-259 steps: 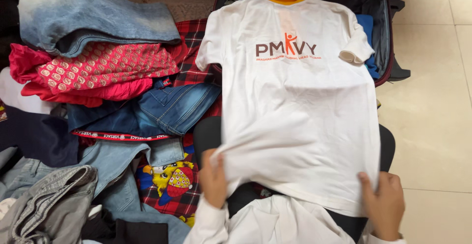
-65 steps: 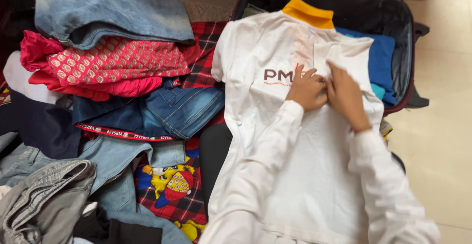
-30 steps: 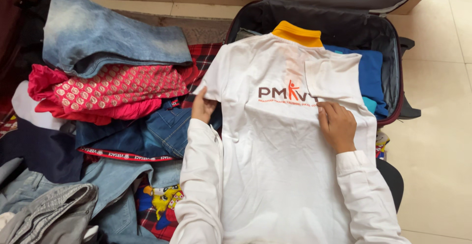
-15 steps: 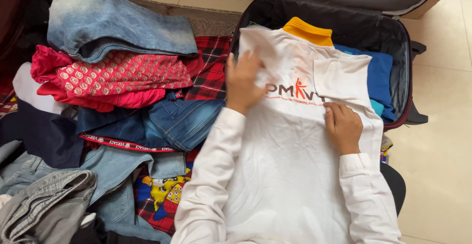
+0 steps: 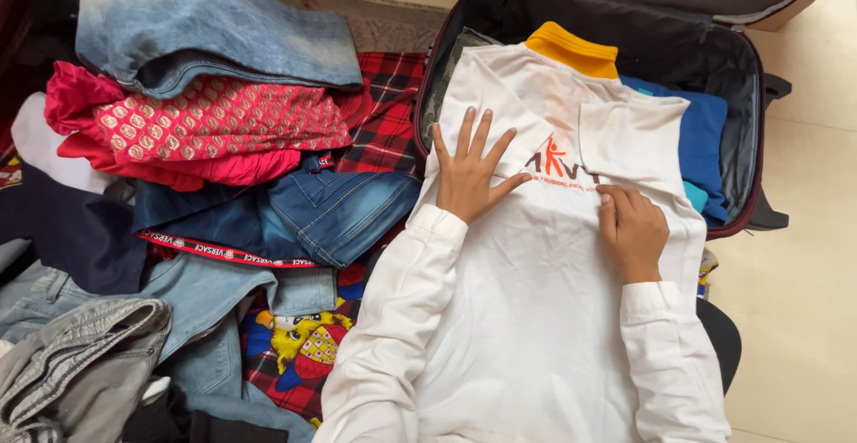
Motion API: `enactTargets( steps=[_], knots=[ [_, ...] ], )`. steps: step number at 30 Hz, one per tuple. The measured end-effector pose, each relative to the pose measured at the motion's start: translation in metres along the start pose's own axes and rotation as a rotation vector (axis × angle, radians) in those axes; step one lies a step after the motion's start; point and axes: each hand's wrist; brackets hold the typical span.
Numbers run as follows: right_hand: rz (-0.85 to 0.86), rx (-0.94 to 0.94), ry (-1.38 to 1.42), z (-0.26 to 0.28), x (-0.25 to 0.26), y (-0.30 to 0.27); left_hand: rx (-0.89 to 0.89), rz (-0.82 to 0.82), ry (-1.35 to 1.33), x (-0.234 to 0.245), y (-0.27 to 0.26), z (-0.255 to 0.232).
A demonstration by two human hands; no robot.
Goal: The person folds a white shirt and a pair of grey pants and places them into an open suitcase alongside other clothes.
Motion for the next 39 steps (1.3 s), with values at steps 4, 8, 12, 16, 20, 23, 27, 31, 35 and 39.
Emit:
enactTargets(
  steps=[4,8,12,16,20,23,27,31,35,39],
  knots=[
    [-0.018,0.011,-0.008,-0.001,-0.002,0.002,0.056,0.197,0.122,-0.008,-0.001,0.003],
    [-0.026,0.024,-0.013,-0.002,-0.003,0.000,0.087,0.166,0.169,-0.002,0.003,0.005],
    [-0.036,0.045,-0.005,-0.001,0.000,0.000,0.118,0.064,0.185,0.037,-0.002,0.006],
    [-0.003,0.040,0.010,-0.002,0.001,-0.001,0.190,0.261,0.022,0.126,-0.074,-0.002],
    [0.013,0.034,-0.017,-0.006,-0.002,-0.001,0.445,0.299,-0.016,0.203,-0.160,-0.016],
    [0.040,0.002,0.005,-0.011,-0.005,-0.002,0.656,0.284,-0.038,0.228,-0.224,-0.027],
    [0.120,-0.071,0.176,-0.020,-0.001,0.007,0.981,0.342,-0.202,0.236,-0.294,-0.031],
    [0.121,-0.073,0.282,-0.003,0.003,0.015,1.064,0.344,-0.440,0.234,-0.335,-0.031],
    [0.196,-0.196,0.411,0.046,-0.006,-0.002,1.280,0.281,-0.522,0.221,-0.350,-0.033],
    [0.747,-0.063,0.702,0.128,-0.008,-0.072,1.160,0.243,-0.796,0.226,-0.334,-0.029]
  ],
)
Point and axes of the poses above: each hand's wrist, its own y-axis towards the middle knuckle, its own x-axis out of the back of the hand, z = x × y, and after that the axes turned 10 degrees about y, right-handed
